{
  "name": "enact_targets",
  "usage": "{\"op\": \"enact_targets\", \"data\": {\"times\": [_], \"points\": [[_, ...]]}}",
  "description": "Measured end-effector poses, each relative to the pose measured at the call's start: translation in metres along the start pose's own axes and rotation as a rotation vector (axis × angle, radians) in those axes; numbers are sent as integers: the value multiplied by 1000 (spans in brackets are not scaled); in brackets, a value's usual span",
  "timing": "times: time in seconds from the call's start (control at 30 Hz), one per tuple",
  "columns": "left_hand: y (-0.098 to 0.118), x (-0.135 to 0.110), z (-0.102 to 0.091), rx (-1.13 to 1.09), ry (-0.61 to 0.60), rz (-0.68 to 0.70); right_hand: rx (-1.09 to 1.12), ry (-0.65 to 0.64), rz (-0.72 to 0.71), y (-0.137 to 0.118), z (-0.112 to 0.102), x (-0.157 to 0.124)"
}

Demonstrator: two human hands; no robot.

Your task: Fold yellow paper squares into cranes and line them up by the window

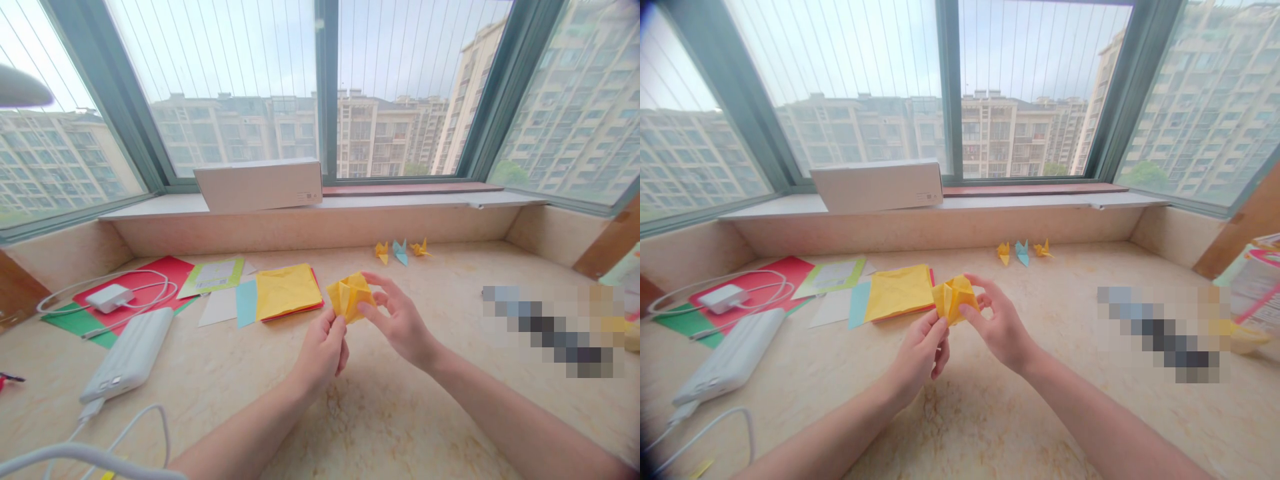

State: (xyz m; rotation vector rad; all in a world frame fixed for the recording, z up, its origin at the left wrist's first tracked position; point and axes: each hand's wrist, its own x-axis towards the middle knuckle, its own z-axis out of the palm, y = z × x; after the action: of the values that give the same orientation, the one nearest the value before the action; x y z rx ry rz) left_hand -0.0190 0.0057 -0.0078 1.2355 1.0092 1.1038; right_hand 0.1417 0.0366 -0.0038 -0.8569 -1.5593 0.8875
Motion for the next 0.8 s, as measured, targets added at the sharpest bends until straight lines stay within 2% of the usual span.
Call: {"op": "enact_targets", "data": {"times": [0.1,0.23,0.5,0.8], "points": [[1,1,0,12,-11,-2,-151,-62,-62,0,-5,2],[1,2,-1,-5,-41,1,-232,-102,35,0,-8,5],[-5,1,0,7,-61,85,-85,-63,160,2,-7,7],[-6,3,-2,12,-74,53,-13,-52,182,-3,-5,7]]}}
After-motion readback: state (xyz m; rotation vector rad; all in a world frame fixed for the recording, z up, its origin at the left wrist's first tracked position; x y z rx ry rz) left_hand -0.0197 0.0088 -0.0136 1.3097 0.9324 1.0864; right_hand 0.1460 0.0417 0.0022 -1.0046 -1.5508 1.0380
